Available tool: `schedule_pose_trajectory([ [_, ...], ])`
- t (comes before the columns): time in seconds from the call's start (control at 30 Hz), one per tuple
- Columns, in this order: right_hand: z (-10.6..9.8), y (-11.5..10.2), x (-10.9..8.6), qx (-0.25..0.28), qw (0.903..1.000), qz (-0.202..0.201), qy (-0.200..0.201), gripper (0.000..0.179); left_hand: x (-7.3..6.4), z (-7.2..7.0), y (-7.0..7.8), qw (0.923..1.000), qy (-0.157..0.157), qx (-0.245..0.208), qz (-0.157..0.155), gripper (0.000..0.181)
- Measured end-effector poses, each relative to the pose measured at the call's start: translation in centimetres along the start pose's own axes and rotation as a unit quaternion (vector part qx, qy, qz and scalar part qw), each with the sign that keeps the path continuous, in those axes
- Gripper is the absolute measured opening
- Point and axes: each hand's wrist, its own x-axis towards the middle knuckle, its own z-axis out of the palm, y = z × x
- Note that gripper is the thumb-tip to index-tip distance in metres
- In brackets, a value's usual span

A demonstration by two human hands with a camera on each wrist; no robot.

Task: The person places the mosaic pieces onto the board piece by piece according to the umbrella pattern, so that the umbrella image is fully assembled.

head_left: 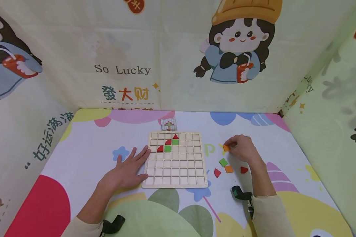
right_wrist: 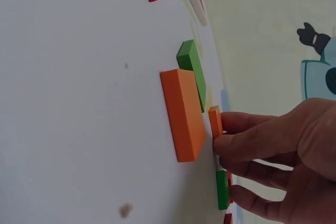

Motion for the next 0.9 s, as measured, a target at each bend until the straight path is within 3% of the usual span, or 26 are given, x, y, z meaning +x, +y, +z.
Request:
schedule_pose_trajectory([
  [0.57,0.2,-0.2,0.1,-0.008,0.9999,-0.008,0.004,0.029,-0.1,0.0,-0.1,1.0,-0.002,-0.002,0.002,0.087],
  [0.9,0.8,-1.0,0.4,0.017,0.998,-0.057,0.02,0.029,-0.1,-0.2,0.0,1.0,0.0,0.0,0.006,0.087],
])
